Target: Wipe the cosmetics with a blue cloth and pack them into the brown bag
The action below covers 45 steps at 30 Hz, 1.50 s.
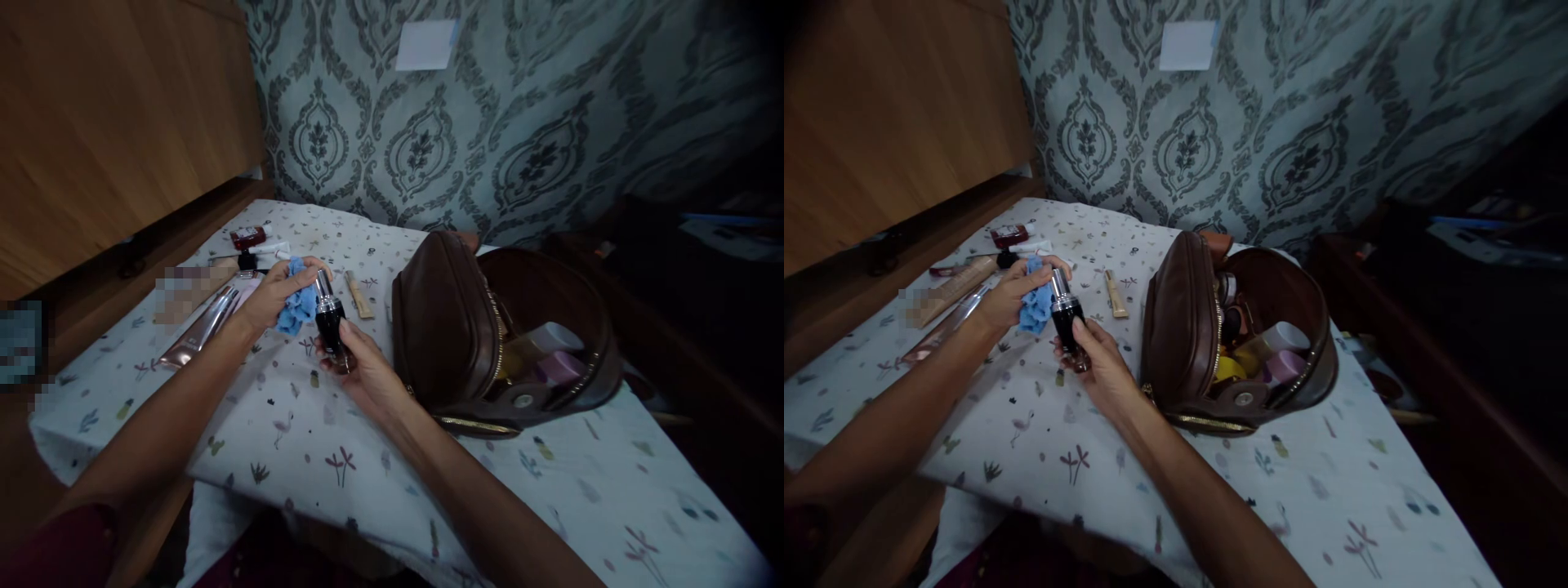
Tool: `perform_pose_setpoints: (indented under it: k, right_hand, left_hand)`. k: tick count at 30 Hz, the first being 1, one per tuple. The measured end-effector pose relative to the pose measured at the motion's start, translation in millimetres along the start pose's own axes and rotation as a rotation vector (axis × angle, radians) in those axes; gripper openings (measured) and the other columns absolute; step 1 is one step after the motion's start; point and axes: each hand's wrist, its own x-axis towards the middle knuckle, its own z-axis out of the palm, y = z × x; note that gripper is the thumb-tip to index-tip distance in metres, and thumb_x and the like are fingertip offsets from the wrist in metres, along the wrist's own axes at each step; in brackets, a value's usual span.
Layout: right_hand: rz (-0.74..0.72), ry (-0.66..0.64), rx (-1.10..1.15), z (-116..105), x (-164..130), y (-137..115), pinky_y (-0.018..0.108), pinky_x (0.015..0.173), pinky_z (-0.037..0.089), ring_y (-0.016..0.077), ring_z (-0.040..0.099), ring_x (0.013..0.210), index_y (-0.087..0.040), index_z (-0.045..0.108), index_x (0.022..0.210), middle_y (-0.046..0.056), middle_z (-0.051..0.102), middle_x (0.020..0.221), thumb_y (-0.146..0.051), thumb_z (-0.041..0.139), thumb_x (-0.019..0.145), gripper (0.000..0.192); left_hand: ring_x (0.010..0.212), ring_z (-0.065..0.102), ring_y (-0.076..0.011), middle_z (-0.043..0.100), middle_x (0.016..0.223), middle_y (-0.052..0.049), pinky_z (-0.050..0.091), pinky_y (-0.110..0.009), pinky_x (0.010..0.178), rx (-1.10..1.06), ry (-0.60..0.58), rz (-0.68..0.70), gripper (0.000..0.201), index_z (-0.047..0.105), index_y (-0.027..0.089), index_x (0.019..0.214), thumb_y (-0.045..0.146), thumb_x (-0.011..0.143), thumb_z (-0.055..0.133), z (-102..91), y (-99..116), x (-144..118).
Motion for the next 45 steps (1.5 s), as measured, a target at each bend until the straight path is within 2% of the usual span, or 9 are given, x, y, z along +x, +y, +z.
perform_pose_setpoints:
  k: [5, 12, 17, 22, 26, 32, 36, 39, 45]
  right_hand:
    - [-0.096, -0.009, -0.007, 1, 3, 2, 0.022, 0.062, 0.045, 0.0103, 0.056, 0.066, -0.020, 0.071, 0.088, -0.002, 0.068, 0.079, -0.058, 0.085, 0.062, 0.048]
    - [-0.249, 0.067, -0.029, -4, 10, 4, 0.025, 0.066, 0.049, 0.0145, 0.061, 0.073, -0.022, 0.069, 0.086, -0.001, 0.070, 0.081, -0.056, 0.086, 0.061, 0.046]
    - [-0.259, 0.088, 0.036, -9, 13, 4, 0.020, 0.057, 0.047, 0.0096, 0.058, 0.065, -0.022, 0.068, 0.090, -0.003, 0.068, 0.079, -0.052, 0.085, 0.065, 0.043]
    - [-0.338, 0.138, 0.074, -5, 12, 8, 0.020, 0.078, 0.052, 0.0095, 0.063, 0.084, -0.025, 0.062, 0.094, -0.005, 0.067, 0.091, -0.038, 0.087, 0.065, 0.040]
    - [-0.380, 0.125, 0.093, 4, 7, 16, 0.023, 0.090, 0.050, 0.0109, 0.062, 0.097, -0.027, 0.060, 0.100, -0.004, 0.066, 0.102, -0.034, 0.086, 0.065, 0.044]
    - [-0.368, 0.111, -0.117, 6, 4, 7, 0.026, 0.089, 0.048, 0.0159, 0.058, 0.101, -0.025, 0.061, 0.094, -0.002, 0.064, 0.094, -0.056, 0.075, 0.073, 0.039]
    - [-0.449, 0.062, -0.265, 10, 1, -19, 0.027, 0.092, 0.046, 0.0165, 0.058, 0.102, -0.025, 0.063, 0.102, -0.001, 0.068, 0.103, -0.057, 0.071, 0.078, 0.041]
    - [-0.463, 0.027, -0.296, 12, 0, -39, 0.028, 0.087, 0.047, 0.0162, 0.061, 0.090, -0.022, 0.064, 0.098, 0.001, 0.070, 0.094, -0.053, 0.073, 0.076, 0.039]
    - [-0.557, 0.092, -0.308, 13, -10, -51, 0.025, 0.075, 0.044, 0.0127, 0.056, 0.077, -0.020, 0.058, 0.080, -0.002, 0.063, 0.080, -0.041, 0.077, 0.071, 0.030]
  left_hand:
    - [0.045, 0.049, -0.0084, 0.055, 0.054, 0.003, 0.039, -0.019, 0.043, -0.030, 0.155, -0.075, 0.048, 0.064, 0.016, 0.067, 0.061, 0.065, 0.079, 22.0, -5, -4]
    - [0.067, 0.062, -0.0167, 0.065, 0.068, -0.002, 0.051, -0.026, 0.062, 0.174, 0.208, -0.092, 0.055, 0.068, 0.017, 0.074, 0.071, 0.075, 0.065, 33.7, -19, -25]
    - [0.080, 0.063, -0.0211, 0.067, 0.074, -0.001, 0.053, -0.033, 0.080, 0.375, 0.071, -0.044, 0.034, 0.069, 0.020, 0.080, 0.054, 0.082, 0.068, 40.4, -28, -60]
    - [0.103, 0.063, -0.0241, 0.069, 0.088, -0.002, 0.048, -0.038, 0.099, 0.325, 0.029, -0.010, 0.036, 0.064, 0.020, 0.113, 0.042, 0.085, 0.065, 52.2, -39, -75]
    - [0.104, 0.062, -0.0222, 0.069, 0.092, -0.002, 0.044, -0.038, 0.104, 0.304, 0.083, 0.004, 0.037, 0.062, 0.021, 0.115, 0.040, 0.084, 0.067, 49.9, -43, -73]
    - [0.086, 0.062, -0.0174, 0.065, 0.088, 0.001, 0.050, -0.028, 0.081, 0.227, 0.099, -0.053, 0.037, 0.061, 0.020, 0.102, 0.034, 0.072, 0.077, 38.3, -37, -73]
    - [0.067, 0.058, -0.0130, 0.062, 0.075, 0.003, 0.047, -0.024, 0.064, 0.135, -0.037, -0.202, 0.033, 0.062, 0.019, 0.090, 0.035, 0.068, 0.081, 28.1, -29, -76]
    - [0.051, 0.052, -0.0113, 0.062, 0.065, -0.001, 0.041, -0.024, 0.049, -0.020, -0.082, -0.330, 0.038, 0.064, 0.016, 0.077, 0.045, 0.062, 0.084, 22.2, -25, -77]
    - [0.045, 0.050, -0.0097, 0.064, 0.062, -0.001, 0.039, -0.022, 0.046, -0.226, 0.152, -0.223, 0.046, 0.065, 0.018, 0.091, 0.050, 0.063, 0.082, 20.3, -18, -71]
